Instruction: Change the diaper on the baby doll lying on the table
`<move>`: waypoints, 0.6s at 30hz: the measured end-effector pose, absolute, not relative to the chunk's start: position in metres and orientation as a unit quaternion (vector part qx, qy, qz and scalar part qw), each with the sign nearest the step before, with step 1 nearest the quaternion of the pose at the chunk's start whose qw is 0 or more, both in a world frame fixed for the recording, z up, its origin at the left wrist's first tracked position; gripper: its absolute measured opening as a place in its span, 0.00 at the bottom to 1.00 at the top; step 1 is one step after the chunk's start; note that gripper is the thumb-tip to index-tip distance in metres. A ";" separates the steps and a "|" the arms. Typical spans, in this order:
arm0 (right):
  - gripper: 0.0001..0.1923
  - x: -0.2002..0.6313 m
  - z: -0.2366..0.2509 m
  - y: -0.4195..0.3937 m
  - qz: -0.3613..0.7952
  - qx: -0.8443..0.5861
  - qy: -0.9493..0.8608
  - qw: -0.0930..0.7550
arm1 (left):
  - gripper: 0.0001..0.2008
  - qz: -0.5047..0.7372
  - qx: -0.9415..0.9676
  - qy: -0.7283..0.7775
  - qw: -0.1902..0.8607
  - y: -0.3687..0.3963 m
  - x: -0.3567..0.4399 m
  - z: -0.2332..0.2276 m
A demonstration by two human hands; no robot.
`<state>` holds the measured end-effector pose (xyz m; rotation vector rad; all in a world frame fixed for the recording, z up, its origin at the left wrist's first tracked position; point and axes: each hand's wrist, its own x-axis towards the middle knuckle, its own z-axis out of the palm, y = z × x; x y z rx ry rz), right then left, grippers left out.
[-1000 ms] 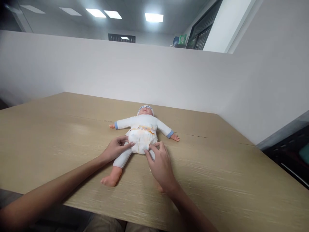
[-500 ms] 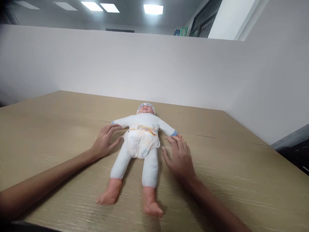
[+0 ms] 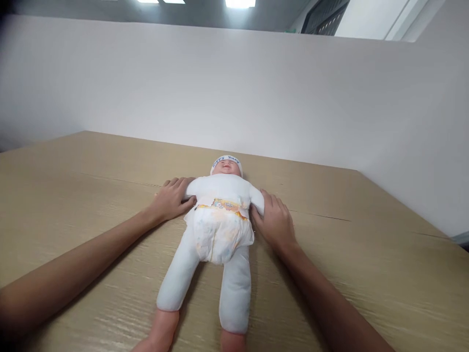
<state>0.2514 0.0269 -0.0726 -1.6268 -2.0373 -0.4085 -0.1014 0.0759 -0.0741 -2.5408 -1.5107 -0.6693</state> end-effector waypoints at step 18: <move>0.28 0.243 0.017 -0.179 0.226 -0.516 -0.751 0.345 | 0.21 -0.285 -0.710 -0.542 -0.348 -0.241 -0.115 -0.012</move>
